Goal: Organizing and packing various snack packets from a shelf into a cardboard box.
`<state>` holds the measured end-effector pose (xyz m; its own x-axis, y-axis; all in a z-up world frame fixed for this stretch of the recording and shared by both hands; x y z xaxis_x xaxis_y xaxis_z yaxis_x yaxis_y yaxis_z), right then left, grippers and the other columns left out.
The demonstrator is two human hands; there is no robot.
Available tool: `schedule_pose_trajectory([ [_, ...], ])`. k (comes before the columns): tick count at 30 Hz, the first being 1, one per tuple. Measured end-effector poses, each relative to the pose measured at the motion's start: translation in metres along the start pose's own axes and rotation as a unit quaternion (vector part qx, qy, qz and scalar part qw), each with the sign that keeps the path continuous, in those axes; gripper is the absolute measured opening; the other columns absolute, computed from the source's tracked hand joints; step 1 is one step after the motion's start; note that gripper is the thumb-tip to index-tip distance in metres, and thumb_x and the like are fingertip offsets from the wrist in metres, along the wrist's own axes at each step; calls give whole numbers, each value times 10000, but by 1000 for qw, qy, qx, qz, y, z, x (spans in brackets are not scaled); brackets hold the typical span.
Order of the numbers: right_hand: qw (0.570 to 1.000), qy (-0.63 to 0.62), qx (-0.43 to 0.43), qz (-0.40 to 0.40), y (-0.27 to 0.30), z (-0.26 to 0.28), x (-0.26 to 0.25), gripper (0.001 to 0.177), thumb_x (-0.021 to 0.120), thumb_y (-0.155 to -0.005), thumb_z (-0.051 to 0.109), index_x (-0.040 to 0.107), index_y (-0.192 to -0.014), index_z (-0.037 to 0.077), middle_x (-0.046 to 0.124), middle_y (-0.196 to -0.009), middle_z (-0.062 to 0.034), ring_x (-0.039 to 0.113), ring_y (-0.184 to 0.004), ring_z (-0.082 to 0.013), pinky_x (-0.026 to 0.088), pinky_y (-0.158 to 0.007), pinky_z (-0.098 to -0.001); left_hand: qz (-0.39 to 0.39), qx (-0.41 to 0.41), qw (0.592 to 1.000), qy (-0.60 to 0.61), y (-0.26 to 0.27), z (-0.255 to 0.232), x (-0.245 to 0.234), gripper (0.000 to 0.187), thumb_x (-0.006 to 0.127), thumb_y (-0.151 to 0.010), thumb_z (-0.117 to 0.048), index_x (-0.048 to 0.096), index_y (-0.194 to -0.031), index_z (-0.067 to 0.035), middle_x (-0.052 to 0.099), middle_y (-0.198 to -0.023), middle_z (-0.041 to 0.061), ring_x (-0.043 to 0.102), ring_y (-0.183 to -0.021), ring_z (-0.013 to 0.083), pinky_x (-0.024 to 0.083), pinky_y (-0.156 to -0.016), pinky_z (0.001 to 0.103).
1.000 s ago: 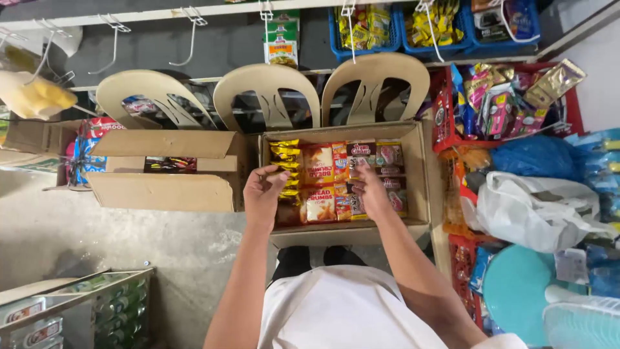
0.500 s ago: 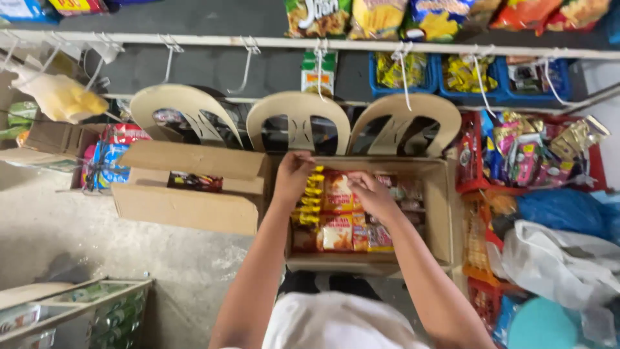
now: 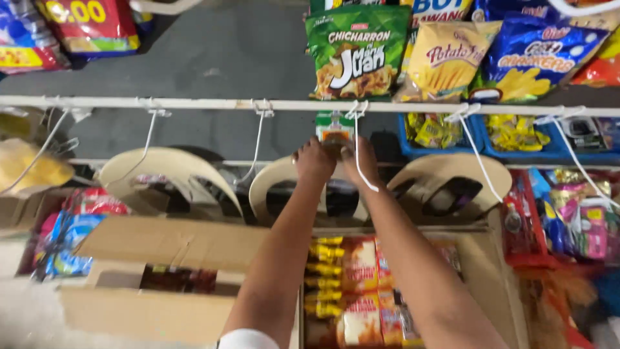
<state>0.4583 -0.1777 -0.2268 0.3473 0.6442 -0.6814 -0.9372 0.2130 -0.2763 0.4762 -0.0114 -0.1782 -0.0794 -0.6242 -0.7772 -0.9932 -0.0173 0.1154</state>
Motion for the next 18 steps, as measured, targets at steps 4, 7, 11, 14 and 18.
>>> schedule_pose_trajectory([
  [4, 996, 28, 88, -8, -40, 3, 15, 523, 750, -862, 205, 557, -1310, 16, 616, -1242, -269, 593, -1131, -471, 483, -953, -500, 43, -51, 998, -17, -24, 2, 24, 665, 597, -929, -574, 535, -1295, -23, 625, -1324, 200, 463, -1344, 384, 212, -1176, 551],
  [7, 979, -45, 189, 61, -37, -31, 48, 544, 709, -843, 253, 590, -1331, 44, 673, -1282, -231, 662, -1169, -396, 527, -973, -462, 25, -87, 996, 11, -24, 18, 34, 662, 576, -937, -561, 529, -1303, -11, 632, -1338, 203, 412, -1402, 368, 154, -1203, 543],
  [11, 977, -111, 172, 60, -36, -52, 51, 440, 670, -859, 242, 696, -1257, 58, 754, -1214, -182, 730, -1121, -303, 566, -951, -416, 39, -97, 994, 13, -29, 12, 35, 686, 646, -875, -498, 506, -1311, 12, 637, -1340, 190, 378, -1421, 359, 114, -1221, 512],
  [14, 978, -104, 173, 52, -33, -53, 55, 393, 692, -877, 238, 705, -1219, 45, 754, -1142, -173, 722, -1050, -278, 558, -909, -403, 45, -116, 992, 25, -41, 23, 42, 698, 728, -825, -440, 499, -1315, 1, 584, -1364, 204, 374, -1395, 380, 187, -1164, 500],
  [18, 978, -92, 186, 29, -23, -52, 43, 330, 723, -904, 232, 718, -1161, 26, 755, -1036, -159, 711, -945, -241, 547, -846, -384, 14, -73, 995, 71, -47, 39, 57, 577, 794, -813, -331, 575, -1284, -81, 591, -1318, 206, 472, -1299, 419, 385, -1065, 493],
])
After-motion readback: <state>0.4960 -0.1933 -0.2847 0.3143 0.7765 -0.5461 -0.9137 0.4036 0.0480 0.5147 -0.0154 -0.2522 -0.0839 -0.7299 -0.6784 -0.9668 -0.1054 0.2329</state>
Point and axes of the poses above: each hand's wrist, its own y-axis away from the middle knuckle, its own x-axis out of the palm, z = x × y, the point moved 7 cm from there along -y, towards the middle knuckle
